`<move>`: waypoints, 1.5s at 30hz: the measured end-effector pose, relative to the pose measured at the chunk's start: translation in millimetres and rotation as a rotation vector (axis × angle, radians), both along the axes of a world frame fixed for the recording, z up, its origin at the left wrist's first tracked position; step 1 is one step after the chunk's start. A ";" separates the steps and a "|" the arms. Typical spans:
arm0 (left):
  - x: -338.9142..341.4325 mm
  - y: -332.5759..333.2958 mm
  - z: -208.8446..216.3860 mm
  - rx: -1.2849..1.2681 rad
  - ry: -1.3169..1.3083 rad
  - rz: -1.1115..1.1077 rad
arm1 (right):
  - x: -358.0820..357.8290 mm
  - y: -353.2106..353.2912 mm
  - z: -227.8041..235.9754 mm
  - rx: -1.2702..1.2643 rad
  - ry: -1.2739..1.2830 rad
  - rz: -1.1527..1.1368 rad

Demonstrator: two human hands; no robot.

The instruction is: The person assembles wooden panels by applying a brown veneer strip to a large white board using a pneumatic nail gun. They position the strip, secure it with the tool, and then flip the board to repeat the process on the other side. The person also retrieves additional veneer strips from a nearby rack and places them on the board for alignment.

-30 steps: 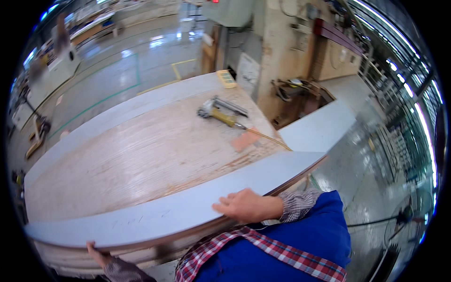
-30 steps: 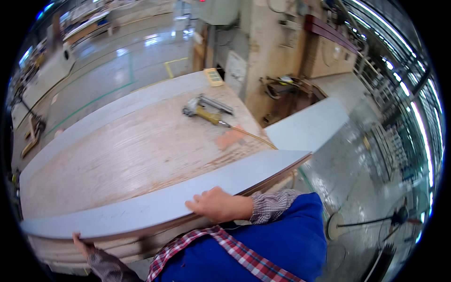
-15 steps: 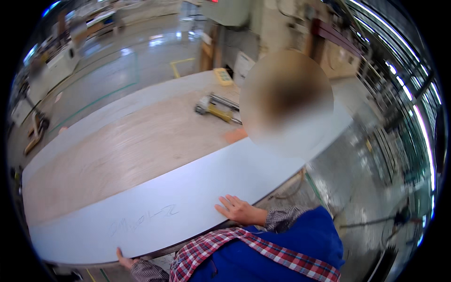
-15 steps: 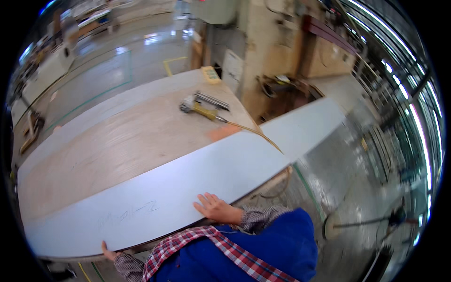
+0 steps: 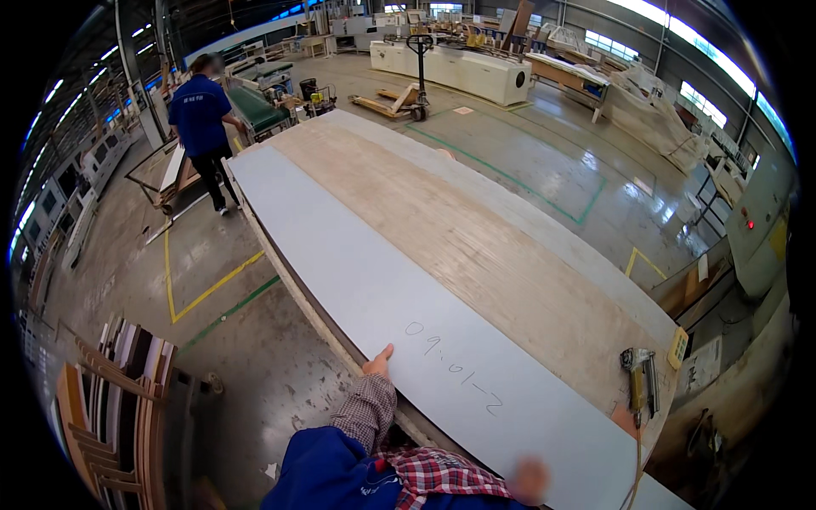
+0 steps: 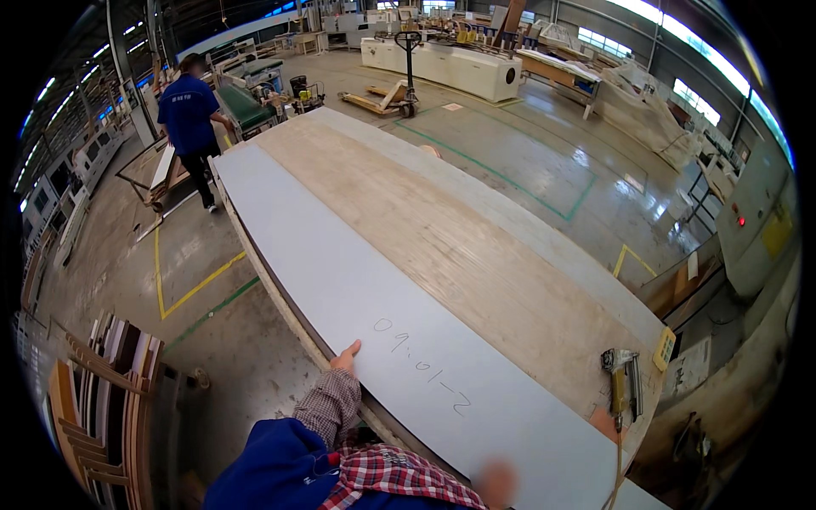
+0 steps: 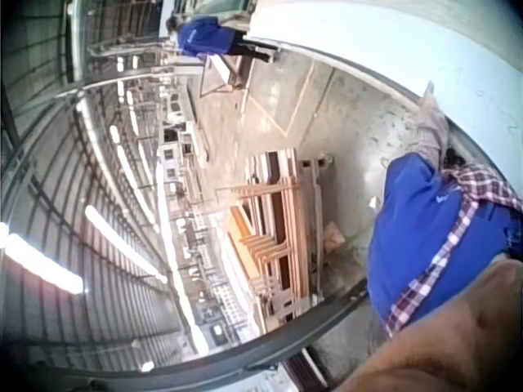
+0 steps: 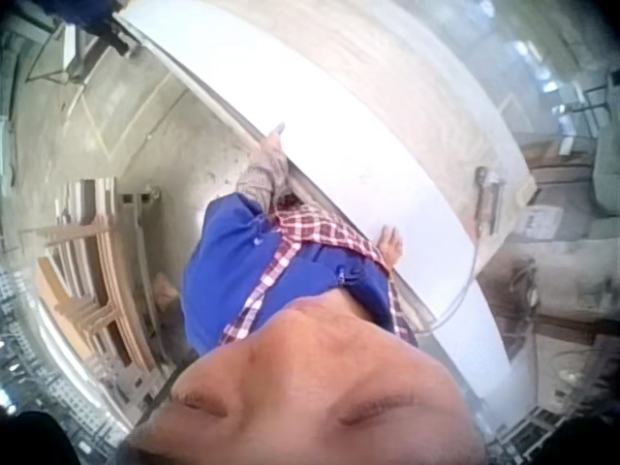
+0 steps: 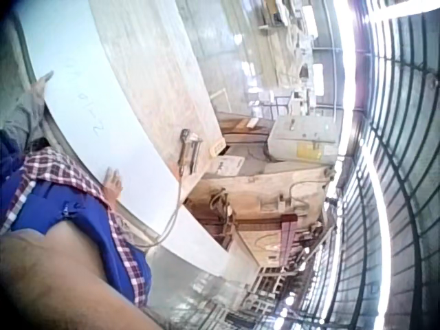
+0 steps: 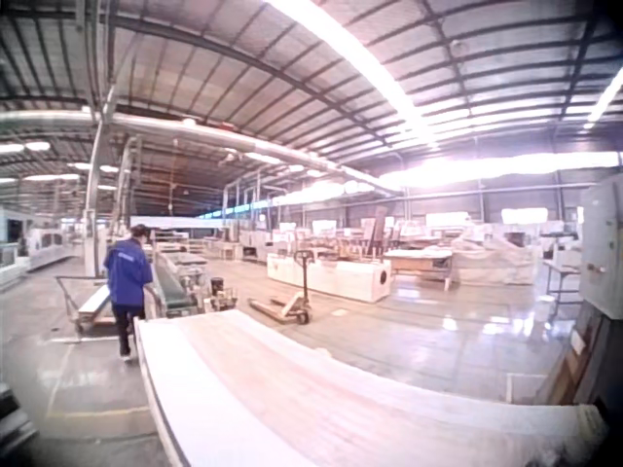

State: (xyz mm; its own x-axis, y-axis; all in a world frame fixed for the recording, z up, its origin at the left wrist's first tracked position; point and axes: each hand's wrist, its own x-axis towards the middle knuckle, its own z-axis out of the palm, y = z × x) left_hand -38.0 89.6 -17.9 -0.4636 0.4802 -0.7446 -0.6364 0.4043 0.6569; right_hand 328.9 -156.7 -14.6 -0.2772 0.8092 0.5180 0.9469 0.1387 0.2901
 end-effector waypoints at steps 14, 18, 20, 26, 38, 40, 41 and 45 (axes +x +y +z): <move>-4.7 10.0 12.9 -0.137 0.130 -0.089 | 22.2 -0.3 -103.3 -0.111 0.032 -0.120; -17.9 19.5 -30.0 -0.077 0.241 -0.260 | 4.1 3.7 -84.8 0.199 0.013 -0.055; -17.8 15.9 -46.3 0.269 0.062 -0.376 | -7.4 0.6 -55.0 -0.266 0.352 -0.136; 33.5 -10.5 21.8 0.375 0.005 -0.110 | -12.8 -5.1 37.5 -0.732 0.358 -0.280; 243.0 128.1 -10.4 0.793 1.536 -1.791 | 107.7 -25.6 18.2 -0.219 0.643 -0.928; 243.2 127.6 -9.1 0.715 1.536 -1.829 | 103.6 -37.7 14.6 -0.153 0.646 -0.860; 241.0 124.7 -8.2 0.704 1.578 -1.852 | 99.3 -43.2 15.1 -0.235 0.693 -0.929; 229.0 106.8 -10.8 0.729 1.608 -1.740 | 90.6 -52.3 22.4 -0.291 0.711 -0.934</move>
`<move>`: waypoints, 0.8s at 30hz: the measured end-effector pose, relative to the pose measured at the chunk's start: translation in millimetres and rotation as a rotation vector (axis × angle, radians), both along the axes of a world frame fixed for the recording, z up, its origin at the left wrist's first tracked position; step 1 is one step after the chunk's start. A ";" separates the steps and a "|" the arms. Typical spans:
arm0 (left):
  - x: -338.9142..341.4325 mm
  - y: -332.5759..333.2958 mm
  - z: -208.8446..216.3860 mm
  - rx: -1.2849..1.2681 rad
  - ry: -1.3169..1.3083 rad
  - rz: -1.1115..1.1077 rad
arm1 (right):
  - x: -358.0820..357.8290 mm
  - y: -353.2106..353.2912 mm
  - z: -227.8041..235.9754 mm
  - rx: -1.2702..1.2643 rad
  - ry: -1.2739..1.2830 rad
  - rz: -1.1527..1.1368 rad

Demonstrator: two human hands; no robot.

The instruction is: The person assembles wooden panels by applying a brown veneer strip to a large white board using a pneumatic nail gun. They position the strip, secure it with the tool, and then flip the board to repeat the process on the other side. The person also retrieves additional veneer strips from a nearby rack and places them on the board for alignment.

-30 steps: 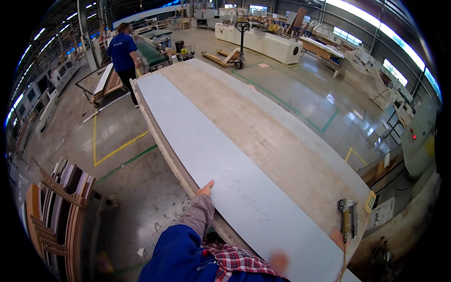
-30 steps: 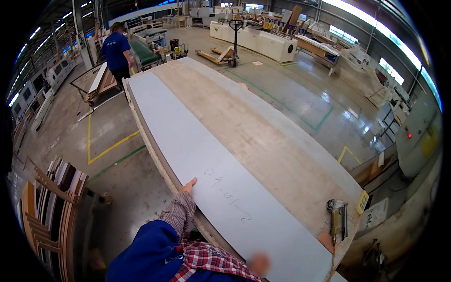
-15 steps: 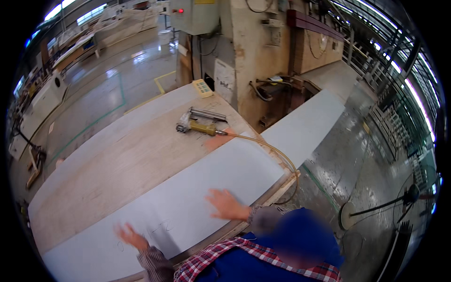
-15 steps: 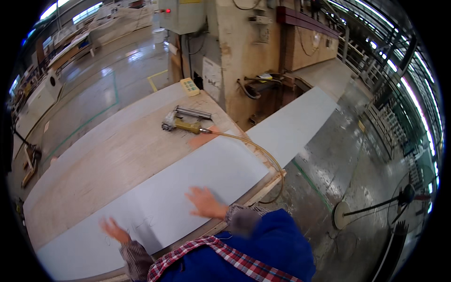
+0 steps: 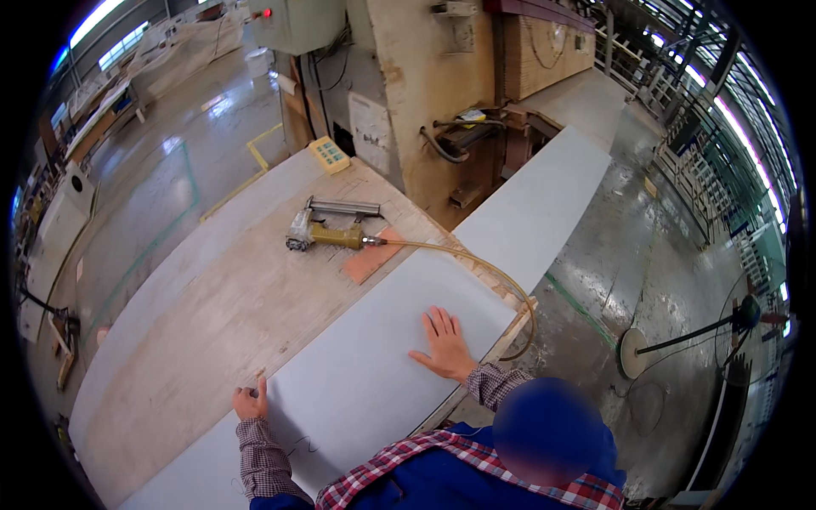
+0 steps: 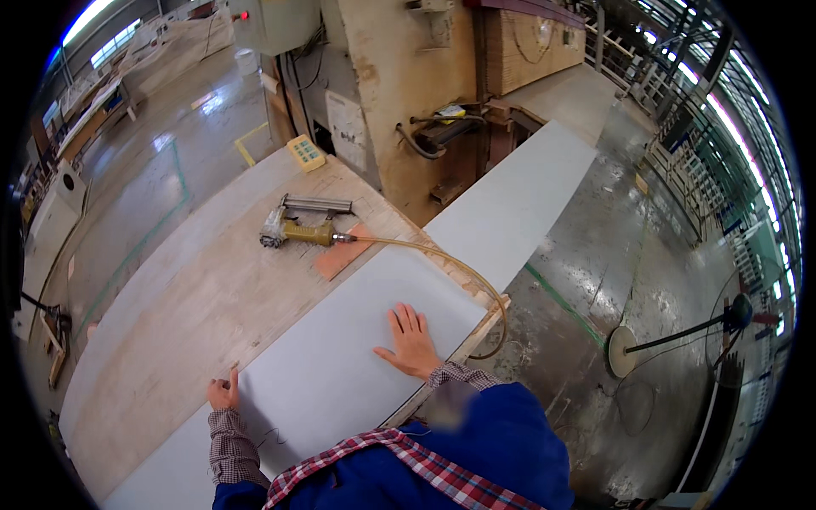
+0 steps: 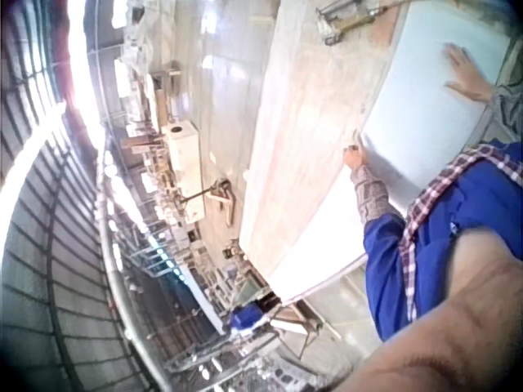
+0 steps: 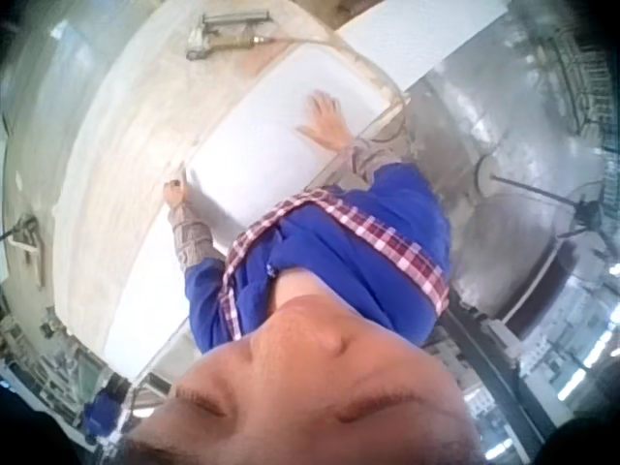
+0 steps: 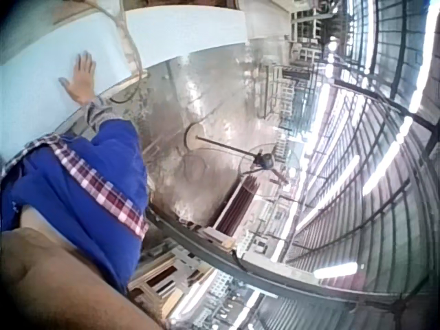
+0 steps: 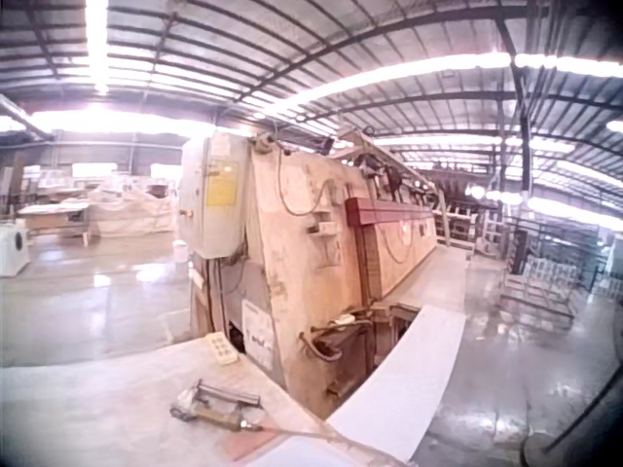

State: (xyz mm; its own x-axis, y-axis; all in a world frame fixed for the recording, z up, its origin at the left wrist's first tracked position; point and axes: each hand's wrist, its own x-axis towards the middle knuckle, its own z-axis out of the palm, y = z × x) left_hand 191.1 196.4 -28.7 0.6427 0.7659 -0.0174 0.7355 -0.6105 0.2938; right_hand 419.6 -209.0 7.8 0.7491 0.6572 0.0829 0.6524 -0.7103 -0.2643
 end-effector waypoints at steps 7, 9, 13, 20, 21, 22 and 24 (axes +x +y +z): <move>12.3 -16.9 17.4 0.072 0.056 0.085 | 7.2 2.5 5.8 0.010 0.060 0.012; 41.6 -32.8 22.0 0.127 0.000 0.041 | 8.5 2.7 5.4 0.013 0.067 0.028; 187.6 -76.2 4.0 -0.083 -0.371 -0.573 | 6.8 1.7 4.6 -0.009 0.064 0.052; 346.4 -115.4 1.0 -0.159 0.025 -0.766 | 50.5 24.3 12.9 0.399 0.074 0.026; 348.2 -110.5 5.7 -0.138 0.053 -0.777 | 71.0 40.9 13.5 0.501 0.032 0.055; 344.5 -103.7 11.6 -0.130 0.117 -0.783 | 88.9 61.4 13.1 0.608 0.009 0.080; 328.0 -90.8 26.5 -0.187 0.239 -0.792 | 134.2 106.3 12.8 0.531 -0.070 0.182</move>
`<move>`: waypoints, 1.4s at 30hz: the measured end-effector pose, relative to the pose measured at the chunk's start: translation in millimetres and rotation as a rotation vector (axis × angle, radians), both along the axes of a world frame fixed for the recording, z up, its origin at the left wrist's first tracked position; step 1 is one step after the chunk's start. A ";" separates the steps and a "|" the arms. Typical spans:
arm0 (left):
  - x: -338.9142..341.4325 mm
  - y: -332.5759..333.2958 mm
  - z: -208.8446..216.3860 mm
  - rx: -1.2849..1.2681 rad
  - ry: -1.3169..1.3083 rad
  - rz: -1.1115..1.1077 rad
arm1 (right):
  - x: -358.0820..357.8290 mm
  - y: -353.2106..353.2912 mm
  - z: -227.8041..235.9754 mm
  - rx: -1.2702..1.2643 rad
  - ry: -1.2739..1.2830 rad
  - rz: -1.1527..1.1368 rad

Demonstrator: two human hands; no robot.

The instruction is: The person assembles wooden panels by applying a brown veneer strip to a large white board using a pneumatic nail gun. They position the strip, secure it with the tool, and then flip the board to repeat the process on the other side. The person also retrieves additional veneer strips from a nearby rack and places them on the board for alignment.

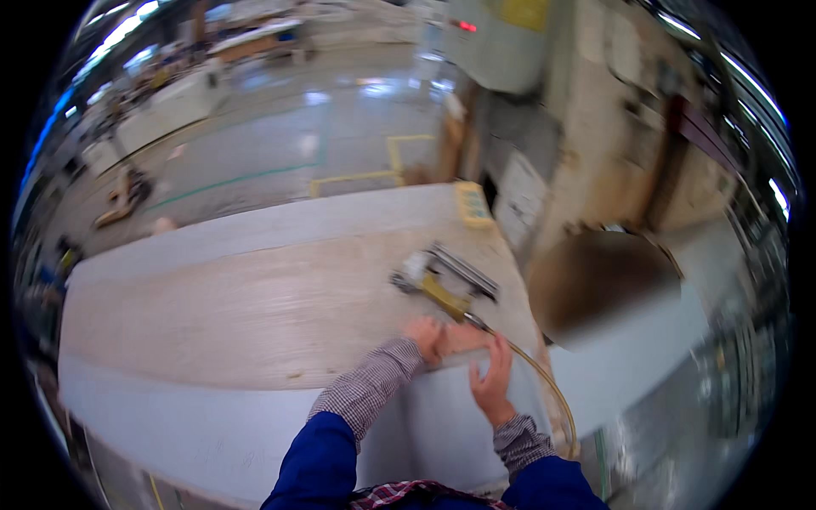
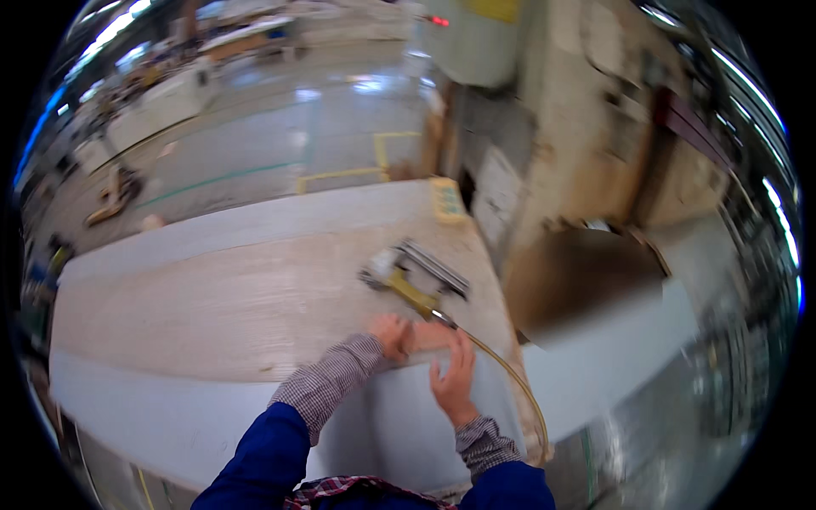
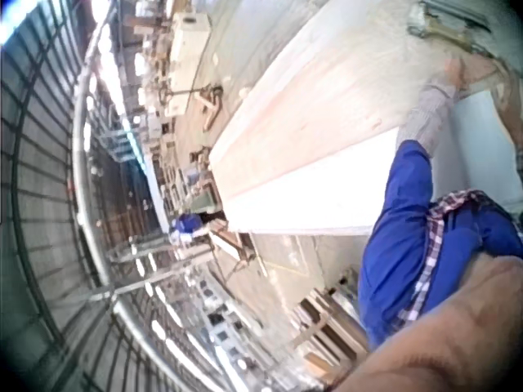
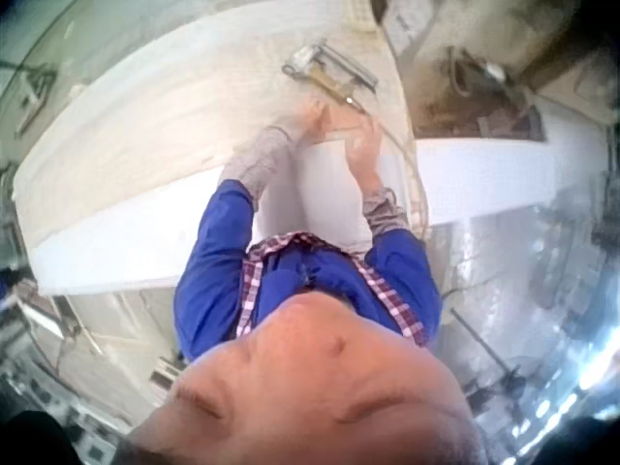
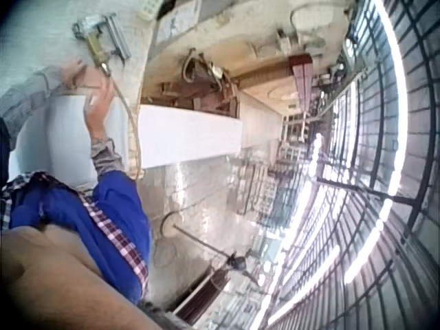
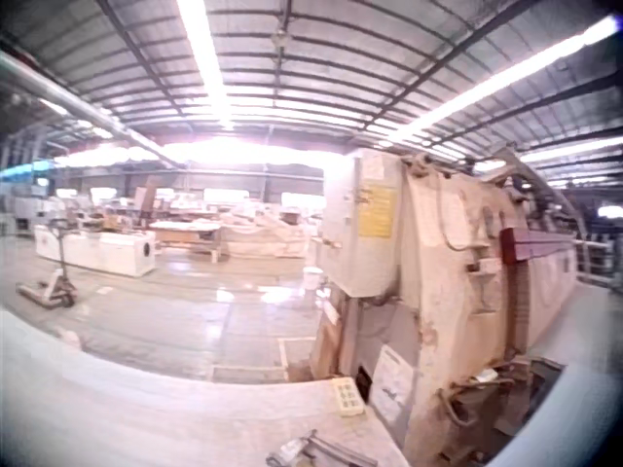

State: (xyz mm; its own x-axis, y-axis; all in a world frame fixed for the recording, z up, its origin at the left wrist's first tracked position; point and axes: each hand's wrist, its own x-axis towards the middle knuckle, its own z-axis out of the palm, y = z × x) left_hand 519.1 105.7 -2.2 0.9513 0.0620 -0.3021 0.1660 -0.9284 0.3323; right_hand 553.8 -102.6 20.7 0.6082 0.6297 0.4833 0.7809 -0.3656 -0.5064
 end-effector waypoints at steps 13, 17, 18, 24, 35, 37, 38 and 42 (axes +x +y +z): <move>-434.7 -57.8 54.8 -0.883 -0.258 0.924 | 82.6 149.3 -18.8 -0.863 -0.032 -0.079; -530.2 -114.7 43.7 -1.424 -0.540 1.161 | 42.5 122.6 45.8 -0.886 0.013 -0.126; -551.4 -123.1 39.7 -1.510 -0.623 1.184 | 26.4 108.3 64.4 -0.907 -0.024 -0.115; -674.6 -145.3 35.4 -1.555 -0.837 1.186 | -112.4 29.5 138.5 -1.031 0.100 0.097; -832.1 -57.8 66.4 -1.032 -0.678 1.130 | -443.7 140.5 110.9 -0.861 0.702 0.519; -859.0 -42.9 65.2 -0.997 -0.692 1.172 | -488.2 181.6 100.6 -0.944 0.548 0.682; -872.8 -33.1 63.2 -0.978 -0.700 1.189 | -509.0 202.4 96.5 -0.972 0.446 0.693; -929.3 9.6 51.1 -0.757 -0.728 1.293 | -588.3 282.9 96.8 -1.027 0.397 0.762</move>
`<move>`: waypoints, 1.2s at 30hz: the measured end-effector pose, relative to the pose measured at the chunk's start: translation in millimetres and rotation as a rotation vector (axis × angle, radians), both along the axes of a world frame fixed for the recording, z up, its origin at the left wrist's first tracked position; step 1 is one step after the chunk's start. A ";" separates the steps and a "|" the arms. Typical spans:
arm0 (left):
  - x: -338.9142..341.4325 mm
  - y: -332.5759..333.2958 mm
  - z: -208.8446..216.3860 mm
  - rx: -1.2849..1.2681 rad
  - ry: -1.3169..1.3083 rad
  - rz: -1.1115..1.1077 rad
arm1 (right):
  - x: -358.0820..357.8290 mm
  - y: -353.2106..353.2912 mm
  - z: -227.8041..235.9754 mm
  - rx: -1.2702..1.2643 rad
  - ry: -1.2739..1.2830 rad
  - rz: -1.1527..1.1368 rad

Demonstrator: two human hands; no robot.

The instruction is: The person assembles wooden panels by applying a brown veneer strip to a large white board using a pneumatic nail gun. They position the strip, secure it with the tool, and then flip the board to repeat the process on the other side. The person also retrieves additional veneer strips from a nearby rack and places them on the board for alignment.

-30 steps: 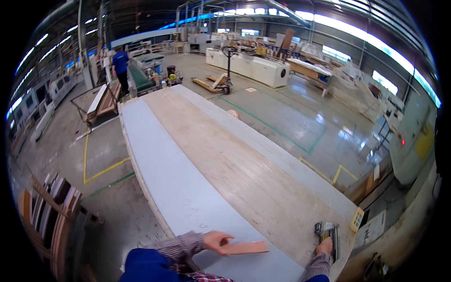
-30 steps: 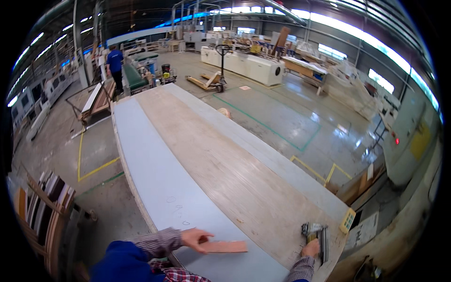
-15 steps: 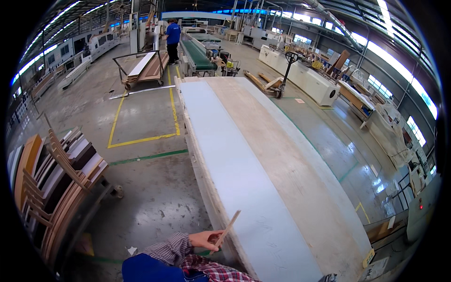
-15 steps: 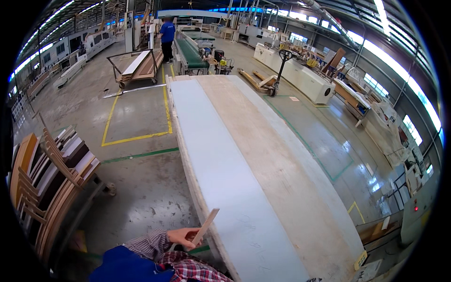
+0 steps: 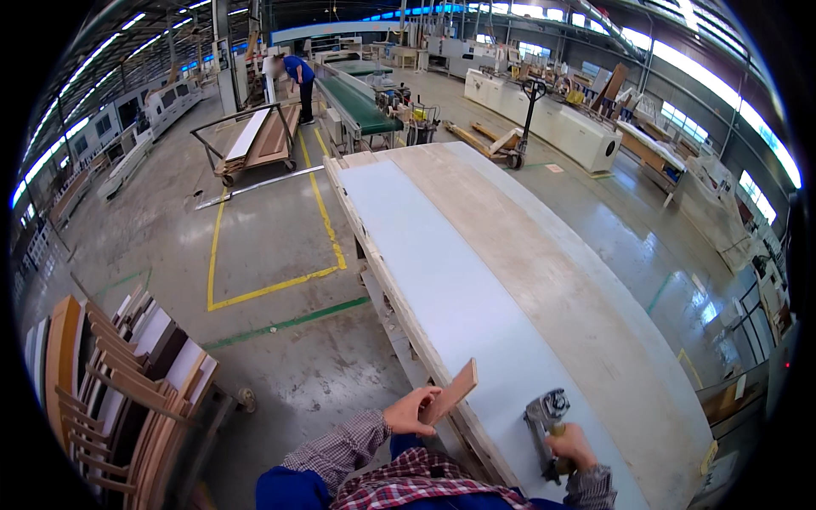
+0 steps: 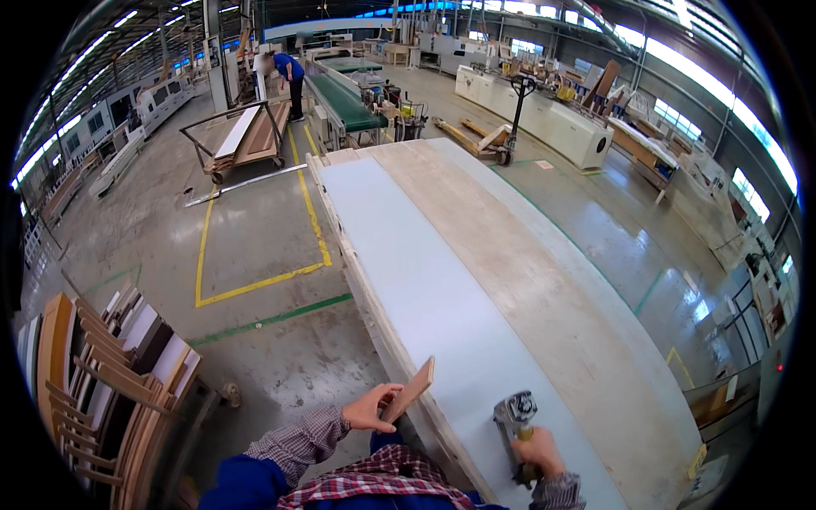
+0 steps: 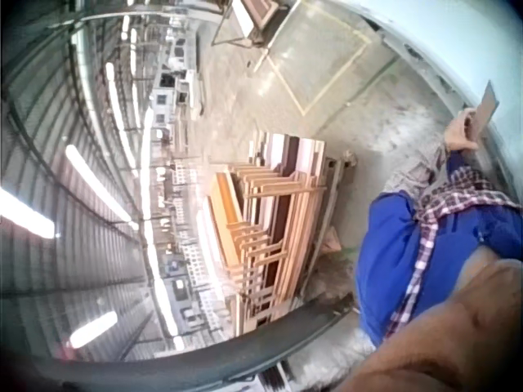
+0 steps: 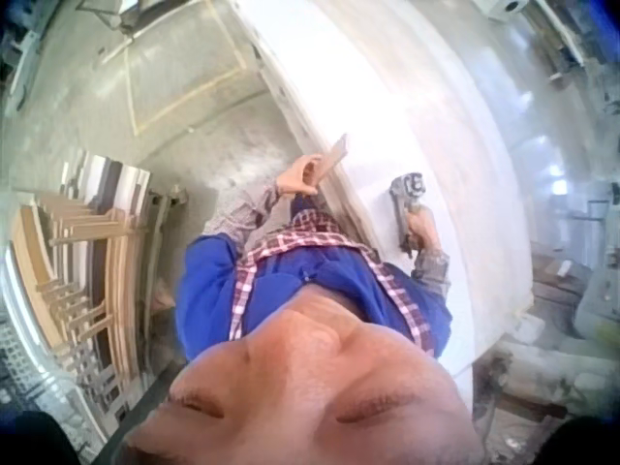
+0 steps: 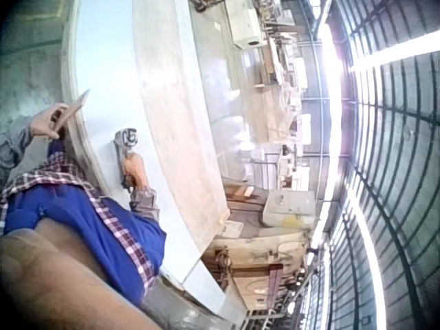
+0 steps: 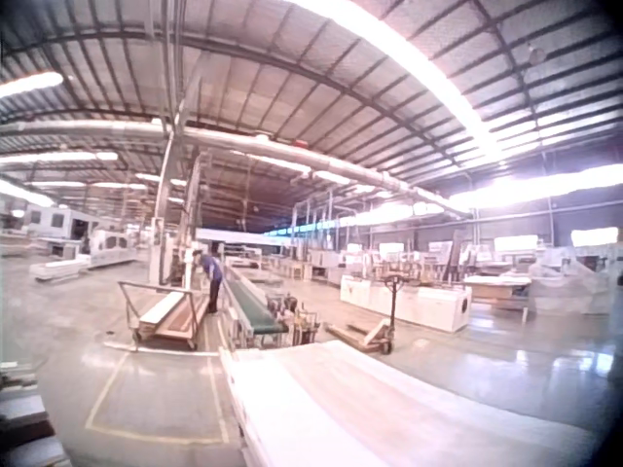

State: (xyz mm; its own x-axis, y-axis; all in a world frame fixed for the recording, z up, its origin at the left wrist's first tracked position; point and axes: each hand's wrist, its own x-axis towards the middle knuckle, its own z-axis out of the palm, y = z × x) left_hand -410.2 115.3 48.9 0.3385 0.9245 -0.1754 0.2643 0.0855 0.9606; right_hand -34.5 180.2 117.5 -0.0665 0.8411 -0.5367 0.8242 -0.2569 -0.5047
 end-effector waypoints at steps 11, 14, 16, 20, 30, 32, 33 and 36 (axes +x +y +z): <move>-196.9 213.3 24.1 0.269 0.497 0.143 | -248.5 215.5 12.6 -0.006 0.213 0.211; -256.1 269.8 30.9 0.378 0.747 0.104 | -307.1 270.2 5.6 0.020 0.228 0.248; -296.6 310.1 31.8 0.556 0.848 0.048 | -350.1 303.0 0.1 0.025 0.194 0.234; -385.8 400.4 18.6 0.459 1.046 -0.025 | -414.0 343.0 -3.0 0.113 0.172 0.281; -586.5 627.3 -66.7 0.732 1.413 -0.240 | -573.9 440.8 -1.0 0.082 0.163 0.186; -606.2 651.1 -79.6 0.651 1.304 -0.168 | -604.7 465.6 3.8 0.047 0.213 0.118; -617.7 654.7 -85.5 0.656 1.269 -0.197 | -625.1 482.0 3.0 0.039 0.244 0.097; -644.2 642.9 -85.0 0.722 1.123 -0.270 | -680.5 529.8 1.9 0.038 0.213 0.111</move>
State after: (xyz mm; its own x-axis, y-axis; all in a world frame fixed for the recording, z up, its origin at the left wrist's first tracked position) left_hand -1054.4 758.2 -36.1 0.5182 0.8551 0.0166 0.8546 -0.5185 0.0272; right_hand -715.0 710.1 119.4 -0.2680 0.8414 -0.4692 0.7204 -0.1483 -0.6775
